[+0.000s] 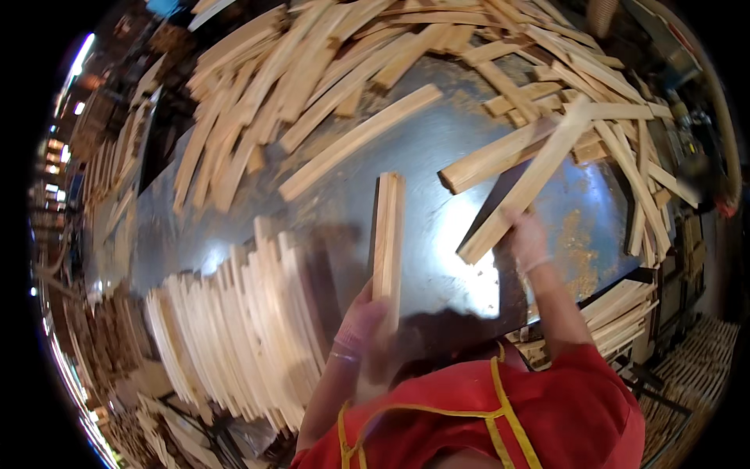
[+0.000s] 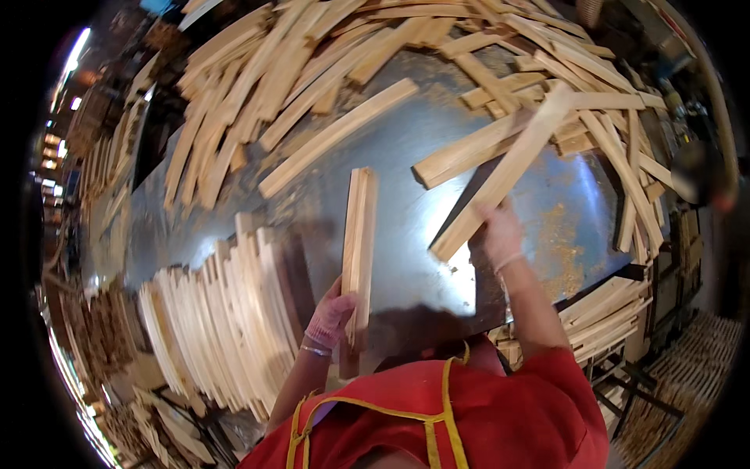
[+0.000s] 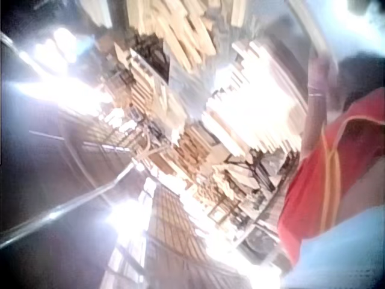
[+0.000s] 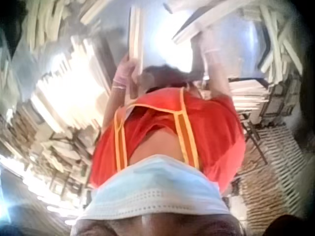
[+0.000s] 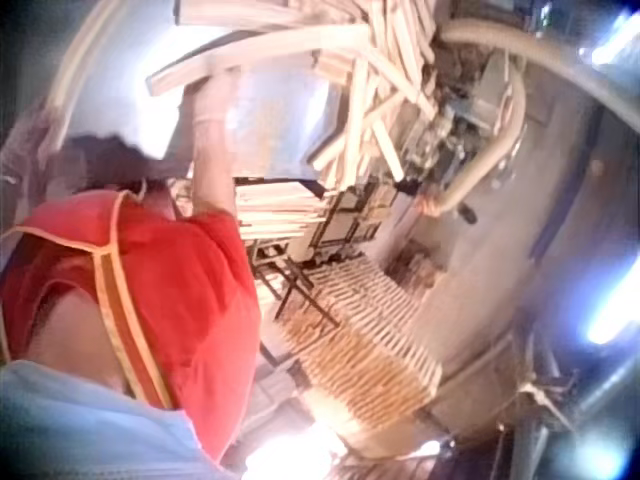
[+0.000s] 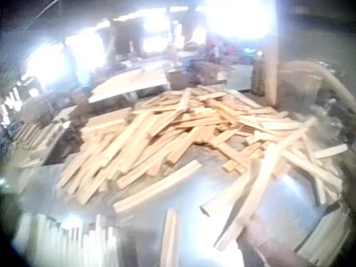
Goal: The person repeatedly picks up small wooden planks from a large pile on a metal table and arranges them into a neat stack. The person handles the wood by hand, sorting through the scattered pieces and aligning them into a growing pile.
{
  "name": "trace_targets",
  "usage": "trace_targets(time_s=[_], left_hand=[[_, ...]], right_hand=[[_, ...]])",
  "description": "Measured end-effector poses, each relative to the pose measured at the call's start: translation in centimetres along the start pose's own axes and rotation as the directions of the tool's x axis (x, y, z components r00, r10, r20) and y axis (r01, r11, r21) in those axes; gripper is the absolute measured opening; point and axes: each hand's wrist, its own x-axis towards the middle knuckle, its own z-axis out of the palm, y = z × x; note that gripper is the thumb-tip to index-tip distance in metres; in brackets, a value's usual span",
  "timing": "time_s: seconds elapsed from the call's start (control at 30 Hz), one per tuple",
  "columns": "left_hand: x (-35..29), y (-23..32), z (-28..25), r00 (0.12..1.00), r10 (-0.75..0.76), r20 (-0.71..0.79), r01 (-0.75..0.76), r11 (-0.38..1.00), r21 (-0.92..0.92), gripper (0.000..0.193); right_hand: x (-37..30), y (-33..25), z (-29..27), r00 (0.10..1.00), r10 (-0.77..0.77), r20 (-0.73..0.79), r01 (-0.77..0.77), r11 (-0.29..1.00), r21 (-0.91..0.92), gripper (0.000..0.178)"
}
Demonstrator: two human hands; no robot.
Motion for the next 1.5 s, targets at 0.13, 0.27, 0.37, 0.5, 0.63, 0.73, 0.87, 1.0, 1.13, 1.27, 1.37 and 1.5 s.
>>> trace_targets(time_s=[0.13,0.27,0.37,0.5,0.63,0.73,0.87,1.0,1.13,1.27,1.37,1.5], left_hand=[[-6.0,3.3,-1.8,0.972,0.058,-0.228,-0.038,0.995,0.092,0.07],[-12.2,-0.1,-2.6,0.767,0.574,-0.288,0.099,0.337,0.936,0.061],[-14.9,-1.3,-3.1,0.572,0.814,-0.104,-0.046,0.159,0.986,0.056],[-18.8,-1.9,-2.1,0.538,0.839,-0.079,-0.03,0.113,0.993,0.054],[-18.5,-2.8,-1.5,0.624,0.781,0.028,-0.107,0.05,0.993,0.069],[-15.9,-3.9,-0.9,0.682,0.722,0.116,-0.147,-0.019,0.989,0.074],[-10.5,-2.1,0.3,0.72,0.685,0.111,-0.077,-0.08,0.994,0.085],[-2.0,2.2,0.2,0.663,0.731,0.162,0.027,-0.24,0.97,0.087],[6.4,7.2,-0.9,0.7,0.714,0.03,0.283,-0.315,0.906,0.087],[10.5,9.1,-1.1,0.694,0.715,-0.085,0.387,-0.272,0.881,0.085],[9.8,10.6,2.3,0.871,0.342,-0.353,0.294,0.214,0.931,0.079],[3.5,2.1,-3.1,0.981,0.084,-0.175,-0.02,0.94,0.341,0.073]], right_hand=[[-10.3,15.3,7.1,0.976,0.185,0.116,-0.099,0.849,-0.518,0.044],[-19.2,20.6,12.7,0.813,0.555,0.174,0.102,0.158,-0.982,0.067],[-19.6,27.1,14.3,0.687,0.648,0.329,0.398,0.044,-0.916,0.054],[-15.1,25.2,16.9,0.415,0.72,0.556,0.662,0.18,-0.727,0.051],[-4.2,12.4,18.4,0.652,0.147,0.744,0.745,-0.302,-0.594,0.044],[3.1,4.2,15.1,0.737,0.076,0.672,0.564,-0.618,-0.548,0.054],[3.0,1.9,8.9,0.729,0.184,0.659,0.559,-0.715,-0.42,0.057],[3.6,-1.7,6.5,0.674,0.299,0.675,0.714,-0.498,-0.492,0.058],[12.3,-11.1,10.7,0.829,0.004,0.559,0.502,-0.442,-0.743,0.069],[23.7,-11.2,11.3,0.811,-0.58,-0.079,0.095,0.264,-0.96,0.076],[30.2,-8.2,8.8,0.849,-0.425,-0.315,0.225,0.829,-0.511,0.062],[29.4,-7.0,7.5,0.967,-0.221,-0.128,0.174,0.937,-0.303,0.042]])
